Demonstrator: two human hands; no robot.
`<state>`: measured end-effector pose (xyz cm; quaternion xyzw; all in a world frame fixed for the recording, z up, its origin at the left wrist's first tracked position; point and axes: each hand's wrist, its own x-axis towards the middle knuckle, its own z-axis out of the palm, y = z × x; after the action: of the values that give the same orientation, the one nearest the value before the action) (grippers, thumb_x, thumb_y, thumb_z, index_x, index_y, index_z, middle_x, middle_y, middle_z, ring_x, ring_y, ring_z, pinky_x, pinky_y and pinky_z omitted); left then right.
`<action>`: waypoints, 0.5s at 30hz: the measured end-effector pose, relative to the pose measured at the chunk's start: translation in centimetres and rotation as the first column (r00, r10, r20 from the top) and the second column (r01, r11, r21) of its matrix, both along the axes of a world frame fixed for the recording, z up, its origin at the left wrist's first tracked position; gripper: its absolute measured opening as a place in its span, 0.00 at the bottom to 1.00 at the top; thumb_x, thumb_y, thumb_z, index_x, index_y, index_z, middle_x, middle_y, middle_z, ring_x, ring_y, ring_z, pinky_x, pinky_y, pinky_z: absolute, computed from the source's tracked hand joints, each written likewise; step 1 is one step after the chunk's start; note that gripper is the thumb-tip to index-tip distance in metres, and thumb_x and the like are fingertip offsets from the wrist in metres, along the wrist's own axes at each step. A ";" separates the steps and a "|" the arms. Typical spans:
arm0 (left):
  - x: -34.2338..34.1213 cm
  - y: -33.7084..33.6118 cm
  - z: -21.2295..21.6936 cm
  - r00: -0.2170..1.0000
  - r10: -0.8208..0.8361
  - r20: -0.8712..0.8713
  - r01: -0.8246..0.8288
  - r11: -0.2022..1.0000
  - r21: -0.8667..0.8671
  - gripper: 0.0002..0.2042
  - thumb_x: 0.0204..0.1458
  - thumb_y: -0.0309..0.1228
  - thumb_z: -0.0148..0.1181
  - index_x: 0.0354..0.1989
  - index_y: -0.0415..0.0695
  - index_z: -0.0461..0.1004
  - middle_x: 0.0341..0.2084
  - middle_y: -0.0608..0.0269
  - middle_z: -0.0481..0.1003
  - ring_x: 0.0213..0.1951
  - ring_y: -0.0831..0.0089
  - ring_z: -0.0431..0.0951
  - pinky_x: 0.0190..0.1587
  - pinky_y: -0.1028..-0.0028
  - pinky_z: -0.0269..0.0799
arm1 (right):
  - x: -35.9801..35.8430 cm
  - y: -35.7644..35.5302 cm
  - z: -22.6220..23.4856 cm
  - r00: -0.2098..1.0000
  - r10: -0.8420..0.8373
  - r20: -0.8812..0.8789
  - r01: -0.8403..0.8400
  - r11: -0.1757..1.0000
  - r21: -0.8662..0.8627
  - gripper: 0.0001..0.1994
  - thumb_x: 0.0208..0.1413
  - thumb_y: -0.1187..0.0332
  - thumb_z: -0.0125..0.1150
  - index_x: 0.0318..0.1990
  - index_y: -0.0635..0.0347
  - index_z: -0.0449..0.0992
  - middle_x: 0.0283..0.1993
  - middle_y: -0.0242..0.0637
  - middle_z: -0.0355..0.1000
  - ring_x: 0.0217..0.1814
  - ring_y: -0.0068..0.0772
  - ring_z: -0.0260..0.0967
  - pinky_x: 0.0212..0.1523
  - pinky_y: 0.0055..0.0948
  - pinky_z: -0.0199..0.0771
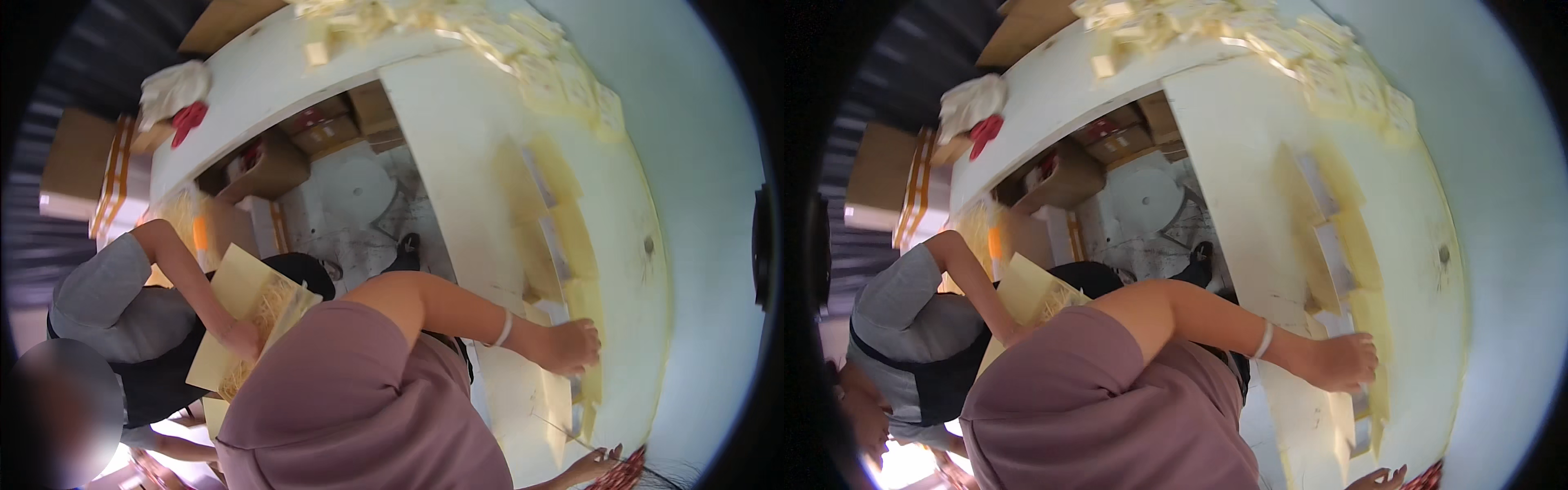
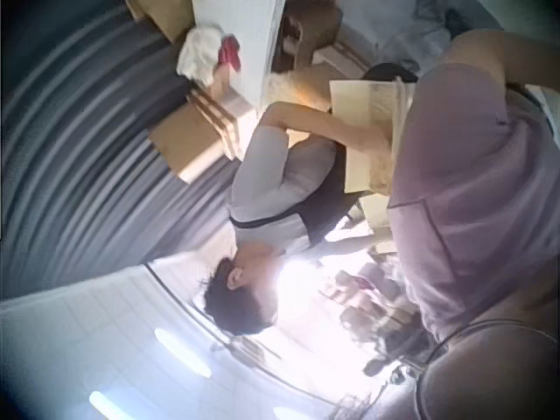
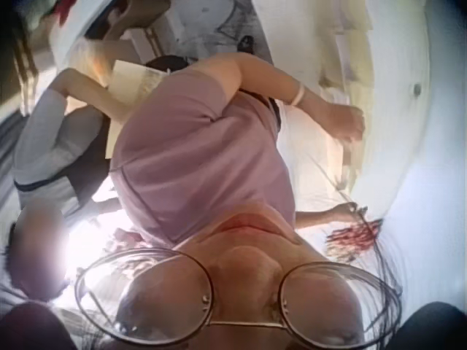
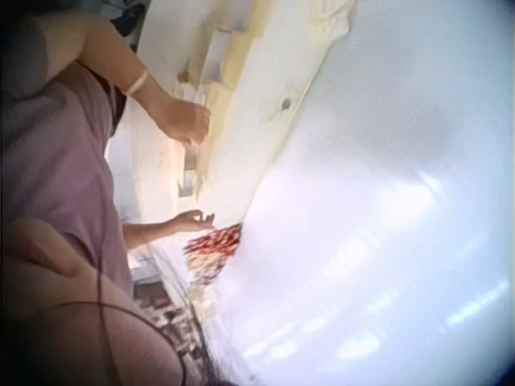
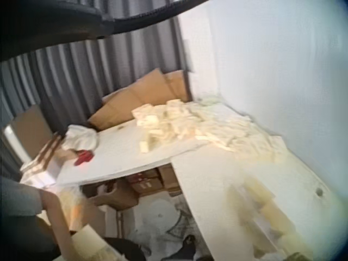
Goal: The person assembles small gift boxes by folding and stapling cardboard pieces. They then place shredded paper filler into the boxes and tie a ribbon around each one. The finished boxes are stacked on the table.
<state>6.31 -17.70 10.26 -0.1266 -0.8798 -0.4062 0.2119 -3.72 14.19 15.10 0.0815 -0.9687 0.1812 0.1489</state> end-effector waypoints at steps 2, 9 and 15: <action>2.9 -5.1 1.1 0.983 0.184 -0.017 -0.175 0.954 0.246 0.05 0.43 0.31 0.57 0.25 0.43 0.72 0.27 0.64 0.72 0.34 0.68 0.69 0.40 0.69 0.62 | -3.6 -5.1 0.0 0.940 0.322 -0.115 -0.332 0.940 -0.076 0.13 0.55 0.75 0.46 0.48 0.67 0.66 0.50 0.47 0.64 0.50 0.40 0.63 0.45 0.32 0.68; 19.6 -10.0 14.6 0.955 0.198 -0.220 0.174 0.227 0.958 0.05 0.47 0.28 0.57 0.29 0.40 0.71 0.29 0.63 0.71 0.33 0.68 0.69 0.40 0.71 0.62 | 2.7 -29.5 0.1 0.262 0.958 -0.113 -0.959 0.246 -0.139 0.12 0.52 0.81 0.46 0.45 0.69 0.67 0.47 0.51 0.64 0.49 0.49 0.62 0.49 0.39 0.62; 26.0 -9.0 19.9 0.666 0.278 -0.692 0.502 0.519 0.692 0.11 0.44 0.25 0.61 0.35 0.34 0.71 0.32 0.58 0.71 0.35 0.73 0.72 0.37 0.76 0.67 | 13.2 -40.3 0.3 -0.263 0.961 -0.086 -0.933 -0.277 -0.229 0.11 0.47 0.81 0.47 0.40 0.69 0.69 0.45 0.51 0.66 0.47 0.50 0.64 0.46 0.38 0.65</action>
<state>32.28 -26.66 30.17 -0.2222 -0.3892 -0.7052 0.5495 9.43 -26.15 15.40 0.7885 -0.5055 0.3327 -0.1098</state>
